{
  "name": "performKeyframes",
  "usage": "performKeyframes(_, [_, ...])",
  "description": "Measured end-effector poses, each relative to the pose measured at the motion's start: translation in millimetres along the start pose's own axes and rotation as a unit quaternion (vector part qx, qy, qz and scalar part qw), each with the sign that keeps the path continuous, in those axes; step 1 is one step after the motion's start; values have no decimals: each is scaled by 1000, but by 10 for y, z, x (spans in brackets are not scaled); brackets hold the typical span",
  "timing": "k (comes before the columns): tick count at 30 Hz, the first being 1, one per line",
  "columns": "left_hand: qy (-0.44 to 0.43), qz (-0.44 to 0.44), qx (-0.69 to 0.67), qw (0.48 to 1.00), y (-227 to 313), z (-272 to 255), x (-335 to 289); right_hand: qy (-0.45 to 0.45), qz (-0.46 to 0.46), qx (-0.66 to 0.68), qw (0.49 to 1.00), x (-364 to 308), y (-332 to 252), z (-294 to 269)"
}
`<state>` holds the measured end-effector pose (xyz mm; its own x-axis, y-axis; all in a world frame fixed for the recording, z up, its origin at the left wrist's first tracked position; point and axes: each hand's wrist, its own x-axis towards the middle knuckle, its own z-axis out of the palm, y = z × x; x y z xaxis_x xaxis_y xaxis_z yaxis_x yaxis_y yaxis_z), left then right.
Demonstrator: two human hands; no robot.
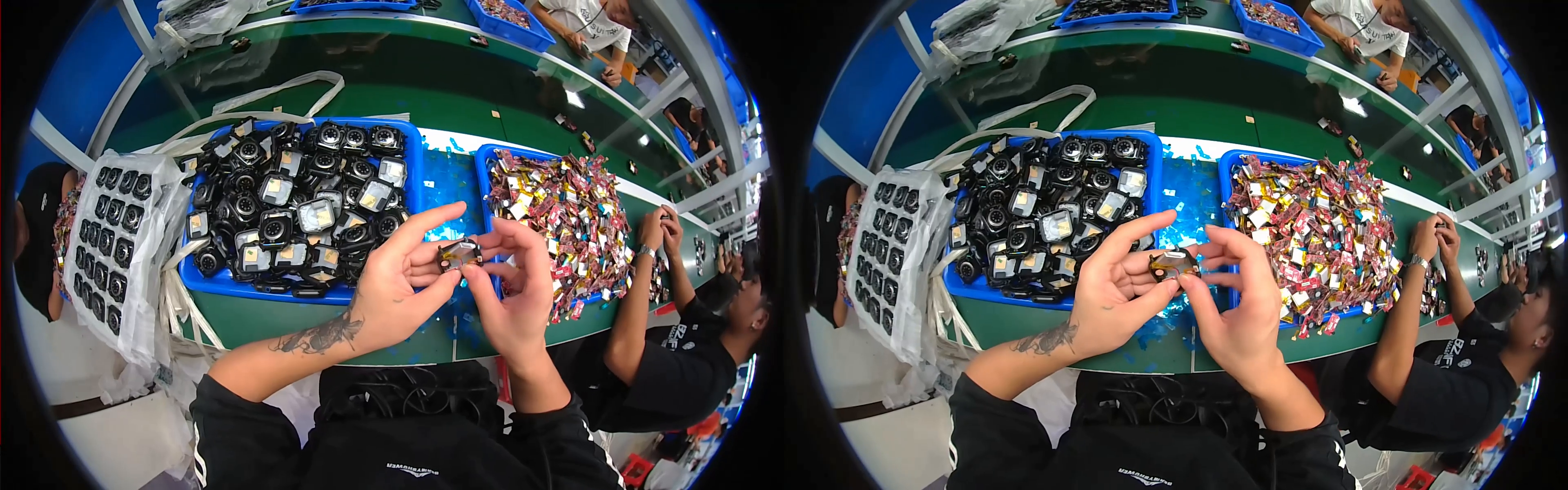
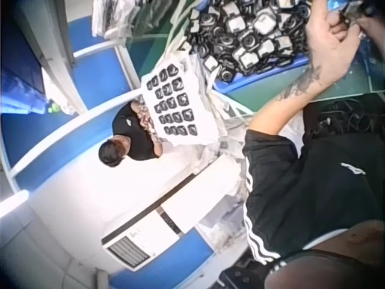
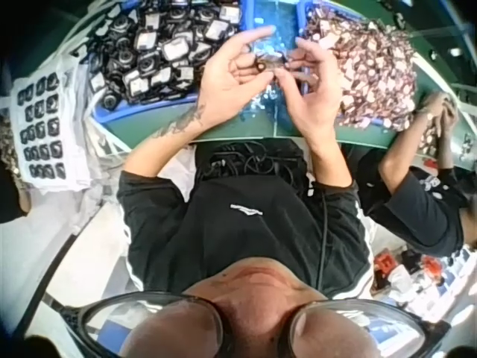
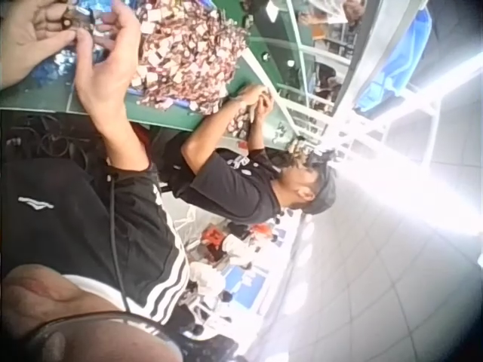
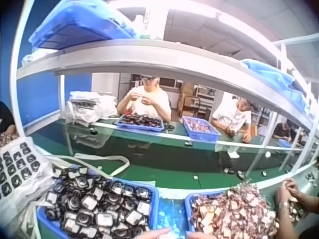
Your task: Assembling components for electronic watches on a factory production line.
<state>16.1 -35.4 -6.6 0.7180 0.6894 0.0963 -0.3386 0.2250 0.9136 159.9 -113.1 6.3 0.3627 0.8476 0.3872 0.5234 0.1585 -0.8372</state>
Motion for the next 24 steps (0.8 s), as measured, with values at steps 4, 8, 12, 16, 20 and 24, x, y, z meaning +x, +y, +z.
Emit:
performKeyframes(4, [33,30,4,999,-20,-28,-54,-56,-21,12,998,98,-66,38])
performKeyframes(8, [47,217,293,930,148,-45,-21,-119,-56,5,991,354,-213,-47])
performKeyframes(12, [127,224,710,656,615,-611,194,-202,8,-52,978,1470,154,11])
performKeyframes(16, [60,52,823,562,530,-973,-11,-159,219,-28,962,2443,968,168])
performKeyframes(20, [89,116,803,578,584,-924,49,-152,89,-364,915,2614,1561,352])
performKeyframes(24, [74,54,785,612,578,-854,11,-179,68,-436,879,2574,1392,122])
